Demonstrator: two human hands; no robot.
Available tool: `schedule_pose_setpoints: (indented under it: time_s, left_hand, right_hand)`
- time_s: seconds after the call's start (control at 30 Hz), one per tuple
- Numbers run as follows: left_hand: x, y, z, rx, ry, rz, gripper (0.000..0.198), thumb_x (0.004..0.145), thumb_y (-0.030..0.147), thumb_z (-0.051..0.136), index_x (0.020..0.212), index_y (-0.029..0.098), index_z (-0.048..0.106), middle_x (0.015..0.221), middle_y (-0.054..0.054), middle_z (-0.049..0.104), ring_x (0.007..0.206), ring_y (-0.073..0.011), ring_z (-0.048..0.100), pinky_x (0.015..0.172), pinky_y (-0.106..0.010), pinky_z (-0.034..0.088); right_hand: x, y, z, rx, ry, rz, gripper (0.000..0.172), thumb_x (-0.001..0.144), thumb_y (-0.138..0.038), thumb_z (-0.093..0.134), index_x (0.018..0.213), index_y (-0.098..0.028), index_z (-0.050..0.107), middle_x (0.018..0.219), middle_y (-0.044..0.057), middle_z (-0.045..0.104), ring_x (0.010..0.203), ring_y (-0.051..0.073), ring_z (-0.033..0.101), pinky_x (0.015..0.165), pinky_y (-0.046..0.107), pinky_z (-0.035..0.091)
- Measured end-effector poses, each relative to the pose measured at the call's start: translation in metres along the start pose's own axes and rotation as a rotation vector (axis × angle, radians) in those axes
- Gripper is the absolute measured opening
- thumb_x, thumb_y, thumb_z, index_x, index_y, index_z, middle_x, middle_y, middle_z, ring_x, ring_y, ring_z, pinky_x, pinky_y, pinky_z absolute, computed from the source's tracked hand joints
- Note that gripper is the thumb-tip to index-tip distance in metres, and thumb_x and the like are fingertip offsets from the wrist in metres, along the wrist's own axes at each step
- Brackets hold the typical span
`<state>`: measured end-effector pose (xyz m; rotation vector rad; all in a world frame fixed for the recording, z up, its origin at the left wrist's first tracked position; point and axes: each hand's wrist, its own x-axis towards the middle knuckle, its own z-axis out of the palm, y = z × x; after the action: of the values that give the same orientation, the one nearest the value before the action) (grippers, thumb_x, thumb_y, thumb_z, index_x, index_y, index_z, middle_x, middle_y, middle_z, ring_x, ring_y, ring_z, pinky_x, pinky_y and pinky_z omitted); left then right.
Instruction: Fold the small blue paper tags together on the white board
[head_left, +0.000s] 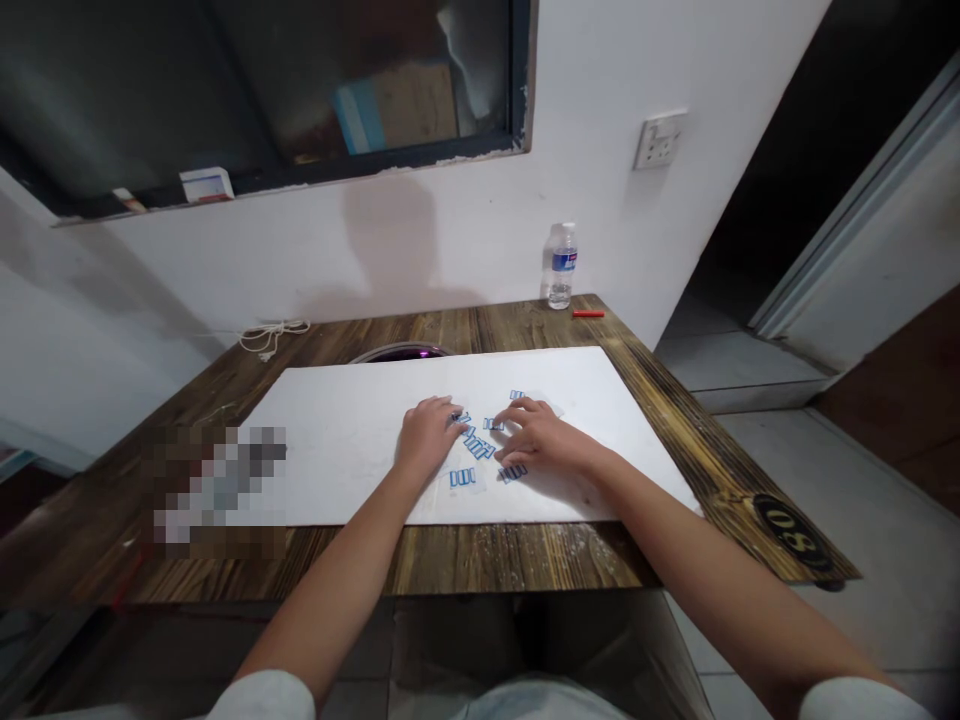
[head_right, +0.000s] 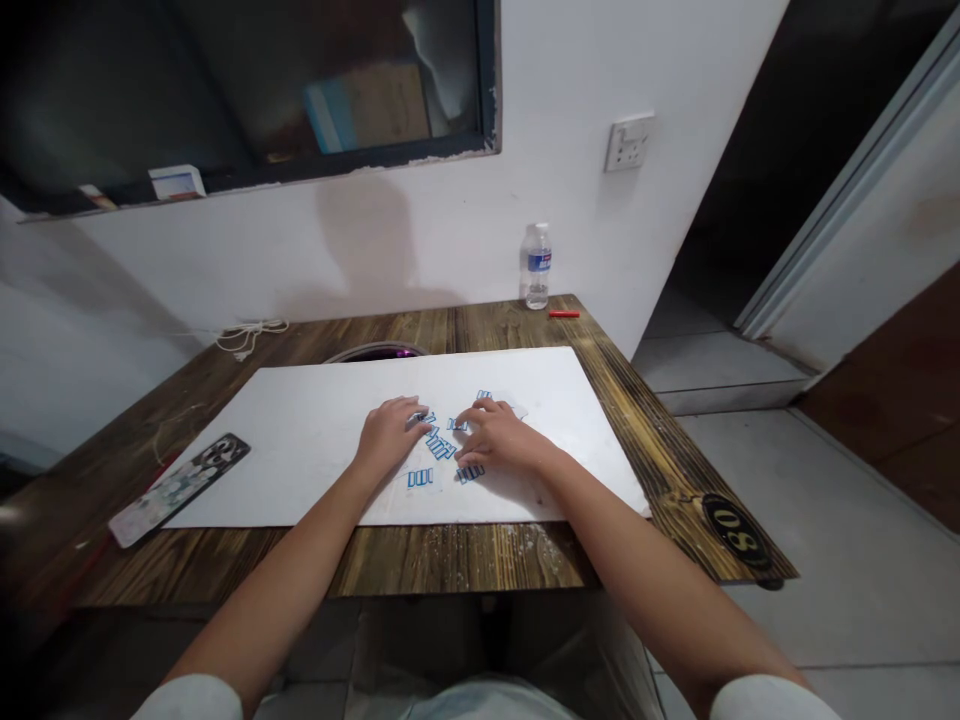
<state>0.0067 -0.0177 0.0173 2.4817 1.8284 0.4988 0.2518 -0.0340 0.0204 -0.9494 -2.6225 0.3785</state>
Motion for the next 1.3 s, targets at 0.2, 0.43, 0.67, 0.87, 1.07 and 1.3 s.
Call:
schedule_pose_setpoints:
  time_s: [0.2,0.43,0.67,0.87,1.07,1.3]
  left_hand:
    - [0.003,-0.001,-0.005,-0.078,-0.048,0.028,0.042,0.083,0.043,0.068,0.121,0.027,0.066,0.145,-0.006,0.051,0.137,-0.0307,0.039,0.112,-0.048,0.030]
    - [-0.001,-0.005,-0.004,-0.119,-0.278,0.102,0.069,0.073,0.048,0.077,0.136,0.031,0.055,0.158,-0.008,0.031,0.148,-0.0336,0.016,0.116,-0.054,0.021]
    - [-0.003,-0.002,-0.024,-0.169,-0.252,0.356,0.030,0.081,0.035,0.071,0.111,0.035,0.071,0.142,-0.001,0.053,0.138,-0.0292,0.036,0.112,-0.048,0.026]
    - [0.003,-0.006,-0.032,-0.136,-0.360,0.574,0.019,0.084,0.041,0.069,0.098,0.032,0.076,0.104,-0.004,0.064,0.099,-0.0221,0.056,0.090,-0.039,0.039]
    - [0.003,-0.006,-0.034,-0.175,-0.387,0.621,0.024,0.088,0.045,0.063,0.083,0.027,0.078,0.089,-0.003,0.064,0.084,-0.0177,0.056,0.079,-0.034,0.039]
    - [0.001,0.000,-0.034,-0.230,-0.337,0.638,0.028,0.090,0.044,0.061,0.077,0.023,0.075,0.088,-0.003,0.069,0.083,-0.0175,0.060,0.081,-0.035,0.041]
  right_hand:
    - [0.000,0.000,0.004,0.013,-0.001,-0.037,0.030,0.088,-0.045,0.065,0.116,-0.036,0.071,0.132,0.003,0.061,0.121,0.029,0.043,0.102,0.050,0.034]
    - [-0.001,0.001,0.001,-0.018,-0.023,0.001,0.019,0.088,-0.044,0.064,0.101,-0.039,0.077,0.131,0.002,0.060,0.122,0.031,0.043,0.100,0.050,0.036]
    - [0.000,0.003,0.002,-0.029,-0.014,-0.085,0.033,0.087,-0.047,0.065,0.119,-0.037,0.069,0.136,0.004,0.058,0.123,0.030,0.042,0.101,0.049,0.034]
    - [-0.002,0.007,0.003,-0.083,-0.001,-0.051,0.023,0.089,-0.047,0.063,0.108,-0.041,0.074,0.137,0.003,0.057,0.123,0.032,0.042,0.097,0.048,0.034]
    - [-0.002,0.008,0.004,-0.118,0.028,-0.037,0.022,0.089,-0.045,0.063,0.108,-0.041,0.074,0.136,0.003,0.058,0.123,0.032,0.042,0.096,0.047,0.033]
    - [-0.001,0.004,0.001,-0.150,0.054,0.010,0.020,0.086,-0.043,0.067,0.105,-0.041,0.075,0.133,0.002,0.060,0.124,0.032,0.044,0.096,0.045,0.034]
